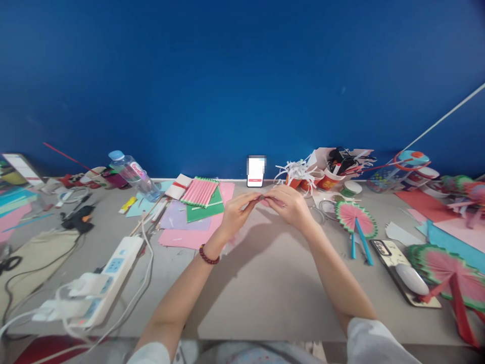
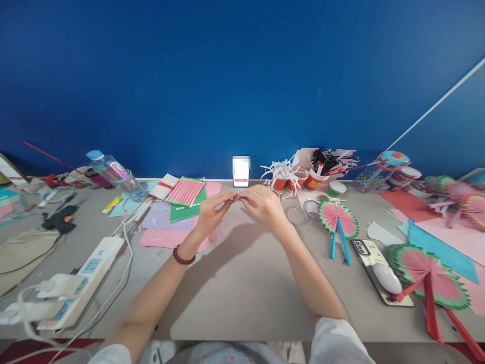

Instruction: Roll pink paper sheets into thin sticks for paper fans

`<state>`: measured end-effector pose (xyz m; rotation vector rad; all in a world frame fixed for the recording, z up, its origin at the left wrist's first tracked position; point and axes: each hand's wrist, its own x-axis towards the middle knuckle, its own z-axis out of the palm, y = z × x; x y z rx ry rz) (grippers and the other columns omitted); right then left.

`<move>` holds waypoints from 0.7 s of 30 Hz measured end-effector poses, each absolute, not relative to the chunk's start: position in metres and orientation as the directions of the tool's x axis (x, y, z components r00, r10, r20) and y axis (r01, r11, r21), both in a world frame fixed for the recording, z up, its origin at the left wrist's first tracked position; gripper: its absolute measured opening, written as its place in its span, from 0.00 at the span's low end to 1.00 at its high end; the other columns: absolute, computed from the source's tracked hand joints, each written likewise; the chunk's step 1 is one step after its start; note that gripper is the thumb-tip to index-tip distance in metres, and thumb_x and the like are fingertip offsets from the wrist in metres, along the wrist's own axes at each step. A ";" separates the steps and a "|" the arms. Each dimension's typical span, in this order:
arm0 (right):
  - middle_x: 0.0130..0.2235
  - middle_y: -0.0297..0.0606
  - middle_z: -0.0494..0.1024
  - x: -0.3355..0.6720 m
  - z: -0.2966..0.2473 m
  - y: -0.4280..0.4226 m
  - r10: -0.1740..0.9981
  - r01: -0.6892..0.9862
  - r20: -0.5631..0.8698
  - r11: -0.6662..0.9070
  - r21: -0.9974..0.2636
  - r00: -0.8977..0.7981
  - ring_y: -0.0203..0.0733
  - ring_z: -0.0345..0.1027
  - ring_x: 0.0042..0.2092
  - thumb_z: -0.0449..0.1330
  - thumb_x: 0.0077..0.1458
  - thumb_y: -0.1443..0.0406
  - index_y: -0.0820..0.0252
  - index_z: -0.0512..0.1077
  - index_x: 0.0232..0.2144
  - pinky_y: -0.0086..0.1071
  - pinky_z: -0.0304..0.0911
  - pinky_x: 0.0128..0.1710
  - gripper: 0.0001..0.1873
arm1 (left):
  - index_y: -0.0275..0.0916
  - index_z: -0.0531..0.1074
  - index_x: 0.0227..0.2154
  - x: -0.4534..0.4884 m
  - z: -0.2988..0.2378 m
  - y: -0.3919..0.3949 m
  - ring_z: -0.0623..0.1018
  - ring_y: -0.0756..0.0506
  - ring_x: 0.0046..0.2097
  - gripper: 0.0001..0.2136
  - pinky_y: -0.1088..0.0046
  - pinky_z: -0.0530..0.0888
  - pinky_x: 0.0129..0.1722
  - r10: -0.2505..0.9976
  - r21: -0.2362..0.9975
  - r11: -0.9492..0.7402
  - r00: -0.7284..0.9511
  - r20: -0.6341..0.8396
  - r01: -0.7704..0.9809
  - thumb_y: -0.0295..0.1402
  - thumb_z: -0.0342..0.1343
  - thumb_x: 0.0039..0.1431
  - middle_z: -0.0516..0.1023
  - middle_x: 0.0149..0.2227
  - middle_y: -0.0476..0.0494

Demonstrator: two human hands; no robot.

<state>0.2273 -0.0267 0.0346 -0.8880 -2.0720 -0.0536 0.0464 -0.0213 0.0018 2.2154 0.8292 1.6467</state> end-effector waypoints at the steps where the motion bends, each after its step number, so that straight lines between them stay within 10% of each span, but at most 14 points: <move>1: 0.32 0.40 0.80 0.227 0.035 -0.027 0.583 0.610 0.722 0.741 -0.282 -0.374 0.41 0.72 0.36 0.54 0.58 0.65 0.57 0.75 0.34 0.35 0.67 0.38 0.09 | 0.40 0.75 0.41 0.046 0.002 -0.021 0.79 0.49 0.40 0.09 0.72 0.78 0.42 0.590 0.533 -0.800 0.201 0.782 0.276 0.28 0.54 0.59 0.81 0.39 0.45; 21: 0.34 0.36 0.80 0.234 0.032 -0.027 0.673 0.533 0.633 0.720 -0.445 -0.382 0.39 0.73 0.36 0.55 0.56 0.68 0.56 0.75 0.36 0.32 0.68 0.38 0.09 | 0.42 0.77 0.40 0.038 -0.001 -0.016 0.80 0.48 0.39 0.09 0.73 0.78 0.39 0.649 0.626 -0.760 0.258 0.715 0.177 0.29 0.54 0.59 0.81 0.39 0.44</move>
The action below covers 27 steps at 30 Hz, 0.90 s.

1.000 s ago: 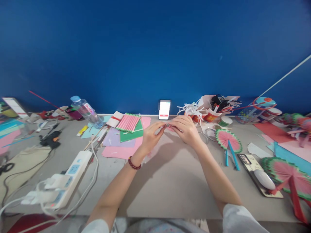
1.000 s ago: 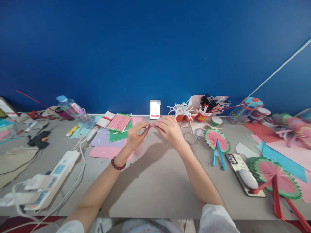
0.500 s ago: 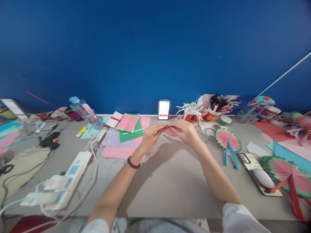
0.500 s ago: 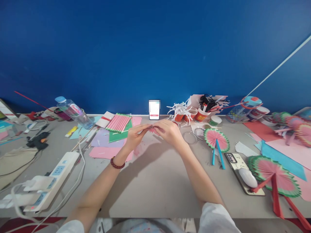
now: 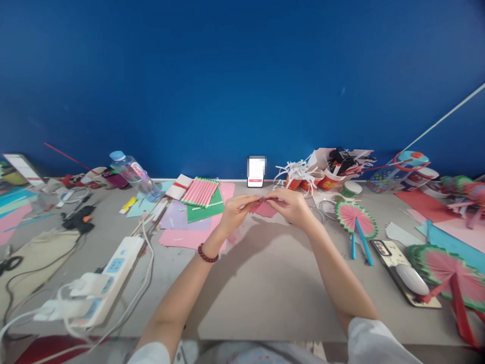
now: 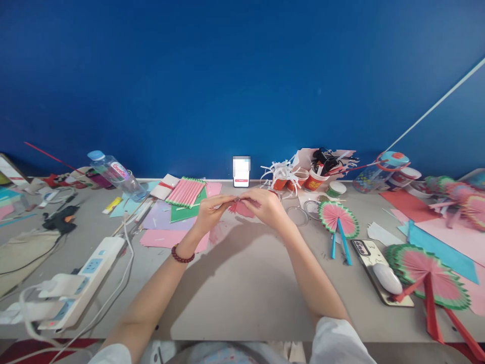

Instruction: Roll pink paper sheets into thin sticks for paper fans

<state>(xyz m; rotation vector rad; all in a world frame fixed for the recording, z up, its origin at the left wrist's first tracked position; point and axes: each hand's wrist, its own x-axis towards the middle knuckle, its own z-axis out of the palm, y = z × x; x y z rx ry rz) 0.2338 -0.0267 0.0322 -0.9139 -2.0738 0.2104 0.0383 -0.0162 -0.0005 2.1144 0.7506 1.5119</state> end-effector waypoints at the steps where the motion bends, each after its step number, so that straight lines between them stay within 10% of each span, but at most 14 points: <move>1: 0.34 0.37 0.80 0.234 0.032 -0.027 0.675 0.531 0.632 0.719 -0.448 -0.381 0.39 0.73 0.37 0.55 0.56 0.68 0.56 0.75 0.36 0.32 0.68 0.38 0.09 | 0.42 0.77 0.40 0.038 0.000 -0.017 0.80 0.48 0.39 0.09 0.73 0.78 0.39 0.651 0.626 -0.759 0.258 0.714 0.180 0.29 0.54 0.59 0.81 0.39 0.44; 15: 0.34 0.38 0.80 0.221 0.031 -0.033 0.721 0.575 0.619 0.662 -0.481 -0.311 0.39 0.73 0.33 0.55 0.56 0.65 0.56 0.75 0.34 0.32 0.69 0.34 0.08 | 0.40 0.75 0.38 0.045 0.006 -0.027 0.77 0.50 0.37 0.08 0.73 0.76 0.38 0.652 0.580 -0.746 0.182 0.736 0.328 0.27 0.55 0.57 0.79 0.37 0.45; 27: 0.34 0.38 0.79 0.225 0.033 -0.030 0.865 0.272 0.436 0.494 -0.826 -0.247 0.37 0.74 0.31 0.60 0.53 0.59 0.59 0.76 0.35 0.29 0.73 0.27 0.11 | 0.39 0.74 0.35 0.046 0.017 -0.034 0.76 0.50 0.37 0.06 0.73 0.74 0.39 0.616 0.539 -0.776 0.212 0.759 0.326 0.27 0.52 0.59 0.76 0.35 0.45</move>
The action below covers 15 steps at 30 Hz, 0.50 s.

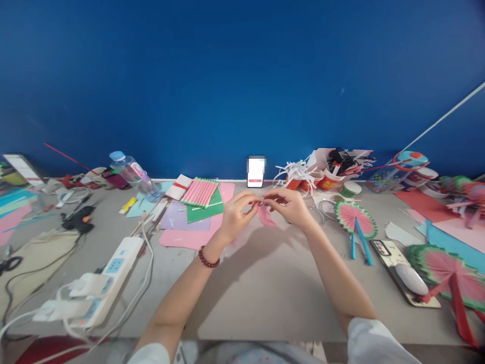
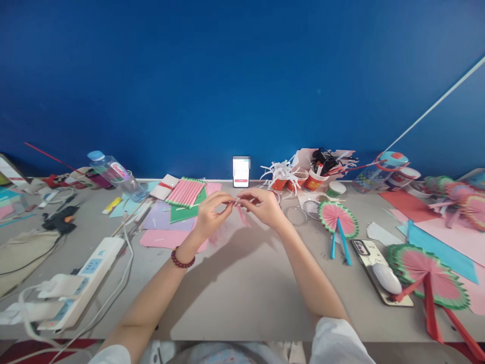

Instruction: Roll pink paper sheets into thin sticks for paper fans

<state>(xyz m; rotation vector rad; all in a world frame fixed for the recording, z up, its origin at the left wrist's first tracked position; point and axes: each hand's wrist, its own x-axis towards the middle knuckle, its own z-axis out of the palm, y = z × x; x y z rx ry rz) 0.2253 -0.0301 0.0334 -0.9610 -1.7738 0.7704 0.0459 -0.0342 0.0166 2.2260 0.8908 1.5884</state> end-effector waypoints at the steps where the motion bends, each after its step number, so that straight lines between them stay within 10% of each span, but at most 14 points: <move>1: 0.35 0.39 0.79 0.225 0.032 -0.029 0.862 0.251 0.434 0.495 -0.832 -0.263 0.37 0.74 0.32 0.61 0.52 0.59 0.59 0.76 0.34 0.29 0.74 0.28 0.11 | 0.39 0.74 0.36 0.046 0.016 -0.034 0.76 0.50 0.38 0.06 0.73 0.74 0.39 0.613 0.535 -0.779 0.219 0.759 0.326 0.27 0.52 0.59 0.76 0.35 0.44; 15: 0.30 0.36 0.79 0.223 0.024 -0.026 0.822 0.275 0.544 0.570 -0.774 -0.171 0.36 0.73 0.28 0.62 0.51 0.60 0.58 0.76 0.31 0.31 0.74 0.29 0.08 | 0.40 0.75 0.40 0.046 0.014 -0.032 0.77 0.50 0.38 0.10 0.74 0.75 0.37 0.586 0.534 -0.808 0.238 0.775 0.249 0.27 0.50 0.62 0.77 0.38 0.43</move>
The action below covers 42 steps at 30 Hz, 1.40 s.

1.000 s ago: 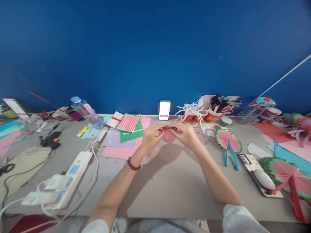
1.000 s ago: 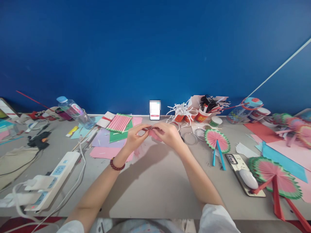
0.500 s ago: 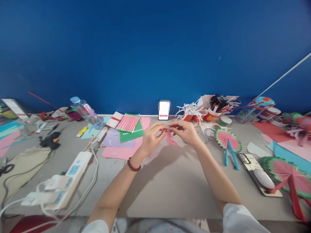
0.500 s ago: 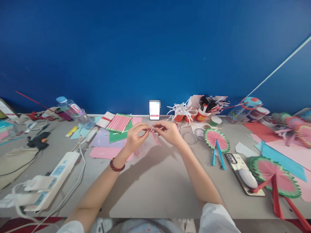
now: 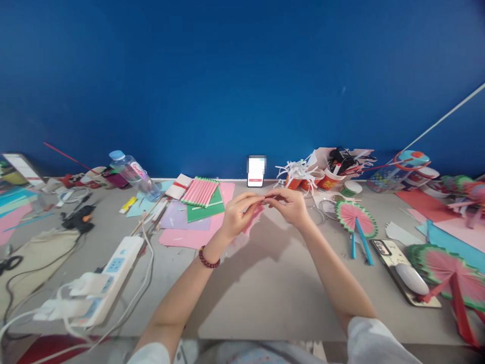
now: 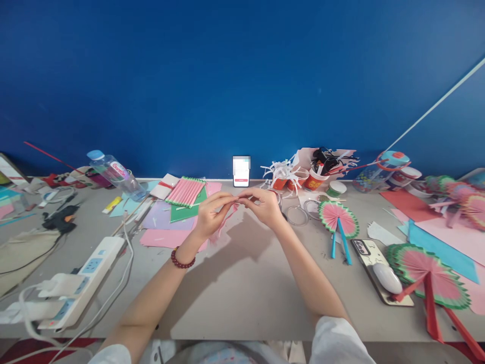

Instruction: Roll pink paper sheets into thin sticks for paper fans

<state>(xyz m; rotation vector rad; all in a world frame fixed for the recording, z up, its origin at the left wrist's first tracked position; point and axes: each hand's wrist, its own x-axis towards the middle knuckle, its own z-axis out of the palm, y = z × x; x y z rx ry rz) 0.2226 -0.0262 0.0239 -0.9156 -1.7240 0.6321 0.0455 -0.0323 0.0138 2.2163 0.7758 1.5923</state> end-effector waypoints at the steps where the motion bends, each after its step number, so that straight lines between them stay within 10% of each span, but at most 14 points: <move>1: 0.30 0.36 0.79 0.222 0.024 -0.027 0.820 0.285 0.551 0.571 -0.770 -0.155 0.36 0.72 0.27 0.62 0.51 0.59 0.58 0.76 0.31 0.31 0.73 0.29 0.08 | 0.41 0.75 0.42 0.045 0.014 -0.032 0.77 0.50 0.39 0.11 0.74 0.75 0.37 0.582 0.532 -0.811 0.249 0.774 0.243 0.27 0.49 0.62 0.77 0.38 0.43; 15: 0.34 0.37 0.80 0.218 0.022 -0.026 0.789 0.308 0.589 0.611 -0.729 -0.171 0.39 0.73 0.36 0.61 0.52 0.62 0.55 0.77 0.34 0.32 0.70 0.34 0.06 | 0.37 0.74 0.34 0.048 0.021 -0.035 0.77 0.51 0.33 0.07 0.75 0.75 0.36 0.827 0.813 -0.562 0.076 0.557 0.153 0.34 0.61 0.53 0.78 0.32 0.46; 23: 0.31 0.37 0.80 0.217 0.021 -0.025 0.915 0.133 0.381 0.397 -0.908 -0.132 0.37 0.72 0.30 0.65 0.47 0.60 0.58 0.78 0.30 0.31 0.70 0.30 0.08 | 0.38 0.76 0.29 0.046 0.018 -0.031 0.76 0.49 0.34 0.05 0.73 0.74 0.36 0.776 0.753 -0.630 0.113 0.620 0.190 0.33 0.58 0.55 0.78 0.32 0.45; 42: 0.28 0.36 0.80 0.219 0.022 -0.024 0.916 0.012 0.383 0.387 -0.922 -0.118 0.38 0.73 0.32 0.68 0.43 0.62 0.58 0.76 0.24 0.34 0.70 0.36 0.06 | 0.39 0.77 0.33 0.041 0.024 -0.033 0.77 0.49 0.36 0.06 0.71 0.74 0.38 0.735 0.713 -0.677 0.200 0.648 0.181 0.33 0.56 0.57 0.79 0.34 0.43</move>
